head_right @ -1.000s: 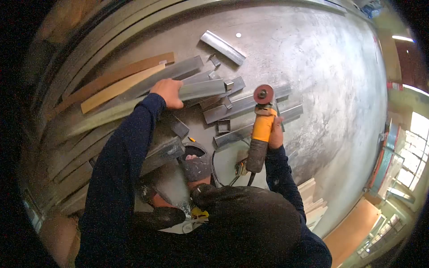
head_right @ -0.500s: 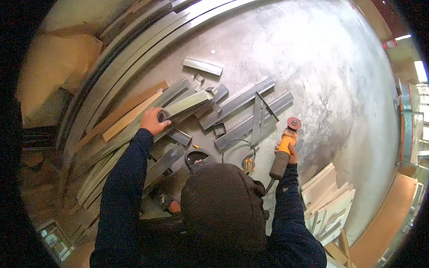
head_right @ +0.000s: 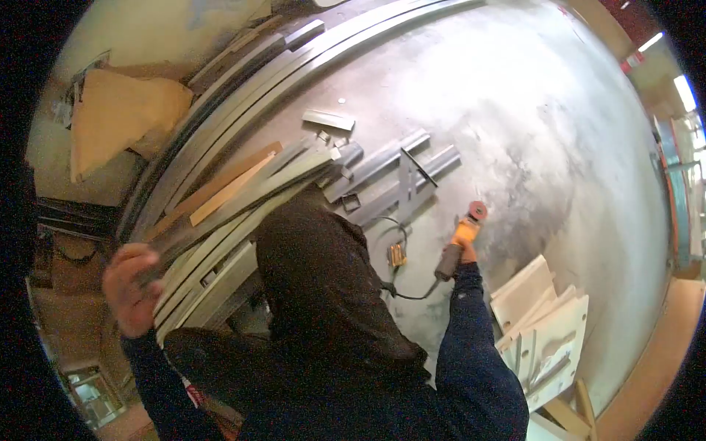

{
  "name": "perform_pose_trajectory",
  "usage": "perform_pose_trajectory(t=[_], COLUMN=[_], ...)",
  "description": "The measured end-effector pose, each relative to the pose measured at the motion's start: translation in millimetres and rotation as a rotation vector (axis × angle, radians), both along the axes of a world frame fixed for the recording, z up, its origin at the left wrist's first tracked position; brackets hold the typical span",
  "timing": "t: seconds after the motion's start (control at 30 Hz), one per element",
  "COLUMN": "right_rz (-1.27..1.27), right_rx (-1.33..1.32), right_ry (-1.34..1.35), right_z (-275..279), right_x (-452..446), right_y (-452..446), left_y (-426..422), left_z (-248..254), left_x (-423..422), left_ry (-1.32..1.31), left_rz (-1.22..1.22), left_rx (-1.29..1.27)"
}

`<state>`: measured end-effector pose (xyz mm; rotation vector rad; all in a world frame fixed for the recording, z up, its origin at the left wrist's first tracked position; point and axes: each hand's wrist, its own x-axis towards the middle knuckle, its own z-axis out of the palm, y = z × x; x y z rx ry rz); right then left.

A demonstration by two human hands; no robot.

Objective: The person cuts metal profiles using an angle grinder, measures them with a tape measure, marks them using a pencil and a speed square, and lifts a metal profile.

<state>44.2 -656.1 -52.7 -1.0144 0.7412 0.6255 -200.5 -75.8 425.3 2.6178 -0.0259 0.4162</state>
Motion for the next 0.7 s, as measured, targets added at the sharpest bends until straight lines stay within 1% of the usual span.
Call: perform_pose_trajectory(t=[0.03,0.07,0.1,0.13,0.17,0.2,0.23,0.3,0.33,0.37,0.43,0.5,0.53,0.6,0.63,0.7], right_rz=[0.089,0.163,0.217,0.386,0.499,0.614,0.609,0.7,0.693,0.72,0.739,0.552,0.548,0.493,0.488,0.351], right_rx=[-0.018,-0.064,-0.211,-0.584,-0.872,-1.157,-1.156,-1.307,-1.304,-1.26,-1.22,-0.946,-0.947,-0.537,-0.539,-0.195], right_ry=[-0.004,-0.13,-0.133,-0.294,-0.317,-0.342,-0.35,-0.411,-0.41,-0.418,-0.419,-0.483,-0.486,-0.482,-0.478,-0.209], right_z=[14,-4,-22,-33,-4,29,28,21,19,19,5,-3,-1,4,6,7], right_x=[-9,-14,-19,-22,-36,-47,-53,-70,-73,-74,-81,-89,-89,-89,-92,-96], right_y=[7,5,2,1,16,38,43,46,44,43,33,26,25,23,23,29], left_y=[-20,-44,-69,-47,-41,-40,-72,-141,-154,-139,-149,-158,-162,-167,-169,-173], left_z=[26,58,85,85,92,97,117,159,169,166,167,167,167,166,165,165], left_x=[0,-5,-5,-52,-74,-98,-91,-68,-58,-26,-20,-22,-23,-25,-27,-29], left_ry=[-0.106,-0.169,-0.225,-0.269,-0.304,-0.305,-0.28,-0.218,-0.184,-0.225,-0.211,-0.22,-0.225,-0.23,-0.232,-0.235], left_rz=[-0.011,-0.024,-0.038,0.168,0.375,0.37,0.243,-0.017,-0.149,-0.528,-0.563,-0.584,-0.594,-0.61,-0.619,-0.626], left_rx=[-0.047,0.0,0.047,-0.063,-0.172,-0.175,-0.13,-0.034,0.013,-0.039,-0.036,-0.033,-0.027,-0.031,-0.036,-0.038])
